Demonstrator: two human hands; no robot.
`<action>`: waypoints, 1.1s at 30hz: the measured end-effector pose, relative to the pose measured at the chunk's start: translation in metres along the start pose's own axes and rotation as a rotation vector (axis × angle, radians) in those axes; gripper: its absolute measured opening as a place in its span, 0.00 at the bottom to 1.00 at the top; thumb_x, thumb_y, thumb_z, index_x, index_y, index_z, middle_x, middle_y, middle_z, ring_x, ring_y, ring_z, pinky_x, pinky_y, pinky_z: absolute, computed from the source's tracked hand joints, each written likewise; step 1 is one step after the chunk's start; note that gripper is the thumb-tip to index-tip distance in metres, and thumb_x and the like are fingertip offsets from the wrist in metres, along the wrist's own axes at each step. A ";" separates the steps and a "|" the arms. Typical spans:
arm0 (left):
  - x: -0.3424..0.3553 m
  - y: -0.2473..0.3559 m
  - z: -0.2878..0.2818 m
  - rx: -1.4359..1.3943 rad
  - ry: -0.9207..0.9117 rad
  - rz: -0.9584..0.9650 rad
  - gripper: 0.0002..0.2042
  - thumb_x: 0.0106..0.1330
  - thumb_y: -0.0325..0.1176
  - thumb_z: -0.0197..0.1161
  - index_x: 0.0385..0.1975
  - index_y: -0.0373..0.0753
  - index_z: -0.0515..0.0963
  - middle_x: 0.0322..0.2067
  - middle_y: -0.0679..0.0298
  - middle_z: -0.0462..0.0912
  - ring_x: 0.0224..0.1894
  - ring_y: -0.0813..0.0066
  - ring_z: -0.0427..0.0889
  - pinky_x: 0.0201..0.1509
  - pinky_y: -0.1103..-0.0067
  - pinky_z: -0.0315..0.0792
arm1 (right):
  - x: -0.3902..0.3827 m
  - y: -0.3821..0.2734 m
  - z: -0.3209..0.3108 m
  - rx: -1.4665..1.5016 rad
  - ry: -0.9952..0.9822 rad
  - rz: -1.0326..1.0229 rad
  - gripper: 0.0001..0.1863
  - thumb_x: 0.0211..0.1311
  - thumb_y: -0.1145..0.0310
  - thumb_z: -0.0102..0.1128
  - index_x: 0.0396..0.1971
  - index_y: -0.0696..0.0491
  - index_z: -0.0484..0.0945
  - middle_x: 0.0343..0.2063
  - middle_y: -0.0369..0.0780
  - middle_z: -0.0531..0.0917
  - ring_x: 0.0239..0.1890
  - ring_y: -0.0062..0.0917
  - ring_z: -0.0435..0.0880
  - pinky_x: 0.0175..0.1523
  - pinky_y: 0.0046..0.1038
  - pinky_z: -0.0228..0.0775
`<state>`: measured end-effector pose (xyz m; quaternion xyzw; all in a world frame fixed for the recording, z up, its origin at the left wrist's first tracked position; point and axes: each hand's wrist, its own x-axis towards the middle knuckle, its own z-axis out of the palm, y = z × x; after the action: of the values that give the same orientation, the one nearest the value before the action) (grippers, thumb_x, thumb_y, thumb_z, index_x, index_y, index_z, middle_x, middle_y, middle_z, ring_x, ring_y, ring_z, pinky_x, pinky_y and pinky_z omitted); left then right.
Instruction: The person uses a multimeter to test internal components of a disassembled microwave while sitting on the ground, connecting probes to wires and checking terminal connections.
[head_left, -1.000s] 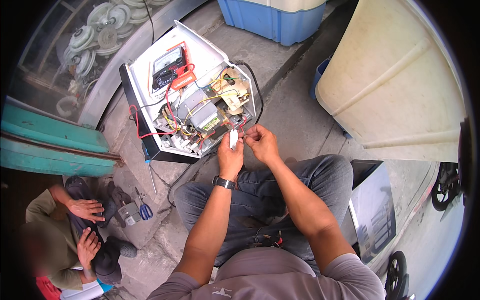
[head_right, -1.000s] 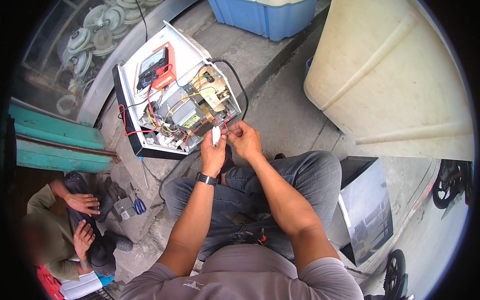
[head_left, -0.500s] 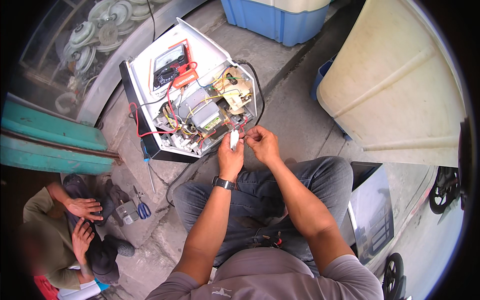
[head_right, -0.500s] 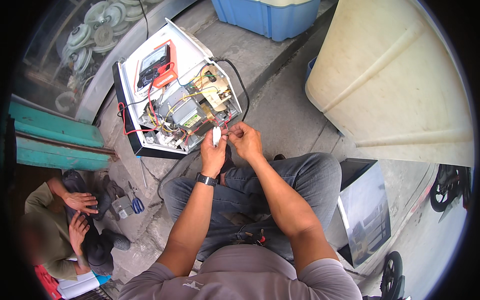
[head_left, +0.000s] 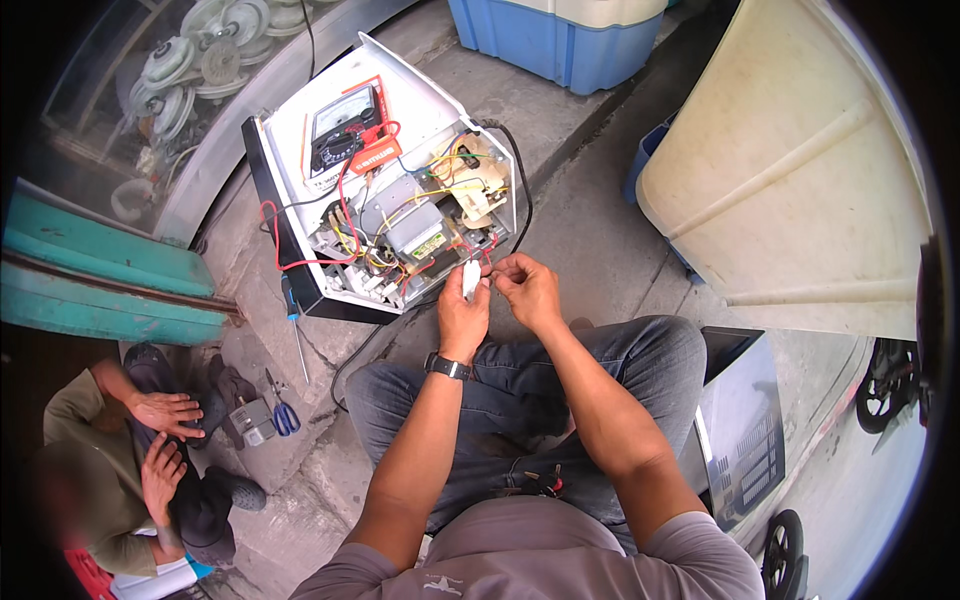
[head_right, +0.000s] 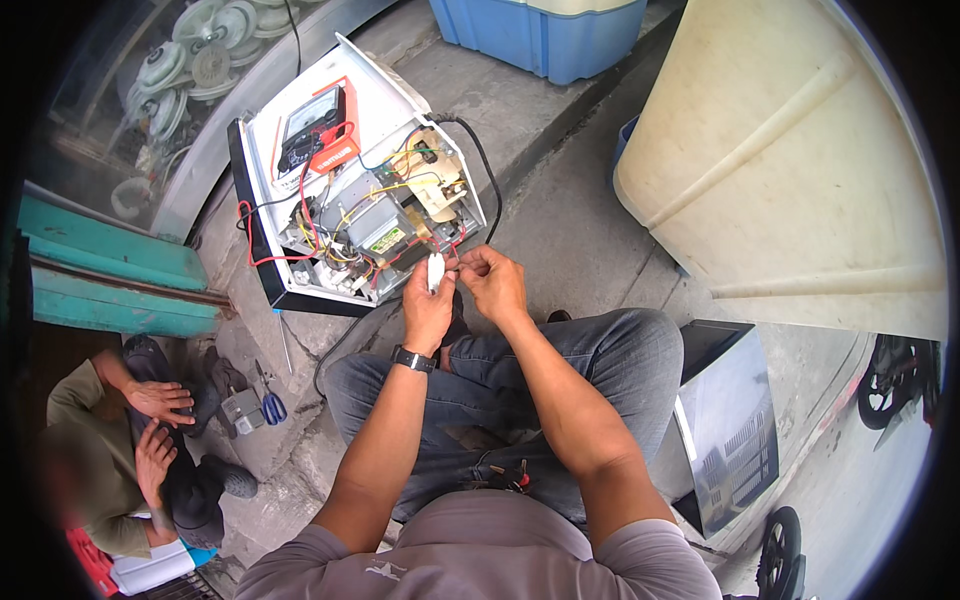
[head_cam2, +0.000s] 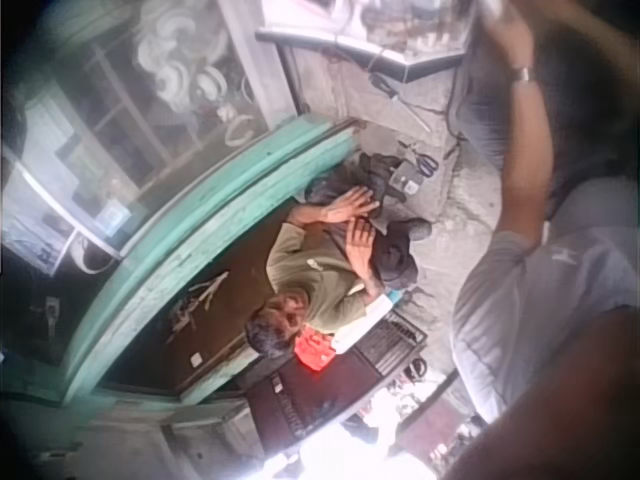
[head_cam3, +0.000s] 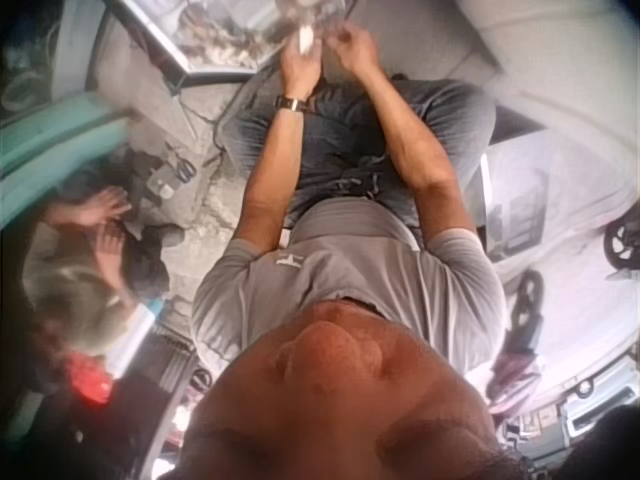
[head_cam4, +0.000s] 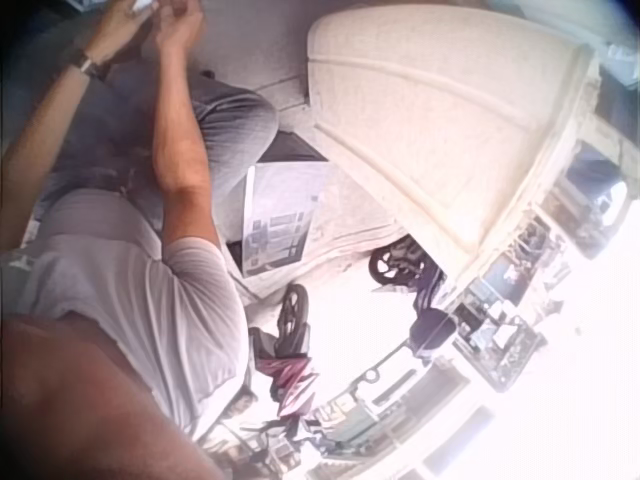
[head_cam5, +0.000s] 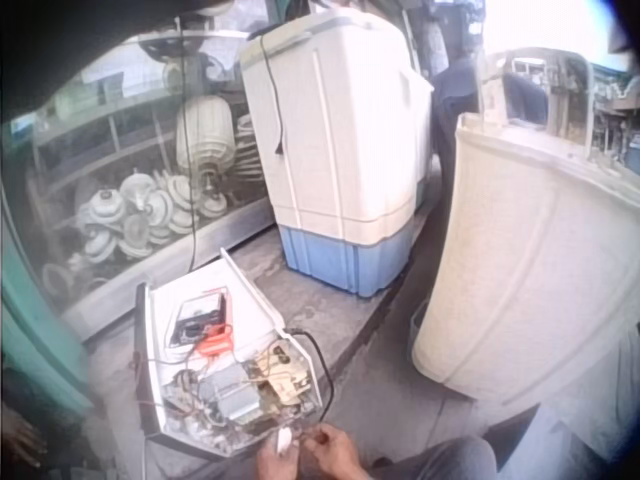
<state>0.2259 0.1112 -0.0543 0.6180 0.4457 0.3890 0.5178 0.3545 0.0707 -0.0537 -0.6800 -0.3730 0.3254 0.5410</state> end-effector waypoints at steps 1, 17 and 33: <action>0.000 0.000 0.000 0.000 0.000 0.000 0.13 0.71 0.23 0.62 0.53 0.33 0.76 0.47 0.62 0.86 0.48 0.79 0.82 0.54 0.80 0.74 | 0.000 0.000 0.000 0.000 -0.001 0.000 0.08 0.59 0.74 0.69 0.38 0.56 0.86 0.30 0.39 0.90 0.31 0.22 0.87 0.41 0.27 0.80; 0.000 -0.003 -0.001 0.026 -0.010 0.011 0.13 0.71 0.23 0.61 0.53 0.32 0.76 0.48 0.62 0.86 0.49 0.79 0.81 0.55 0.80 0.73 | -0.001 -0.002 -0.002 -0.050 -0.009 -0.030 0.08 0.58 0.74 0.70 0.39 0.56 0.86 0.31 0.39 0.90 0.32 0.21 0.88 0.41 0.26 0.80; -0.003 -0.003 0.001 -0.073 0.012 0.015 0.13 0.72 0.27 0.61 0.54 0.34 0.77 0.45 0.60 0.87 0.46 0.74 0.85 0.51 0.77 0.76 | -0.005 0.003 0.000 -0.019 -0.011 0.002 0.06 0.58 0.75 0.70 0.36 0.57 0.85 0.30 0.38 0.89 0.32 0.18 0.87 0.40 0.25 0.79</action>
<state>0.2254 0.1081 -0.0574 0.5998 0.4297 0.4123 0.5345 0.3525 0.0658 -0.0564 -0.6837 -0.3780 0.3262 0.5323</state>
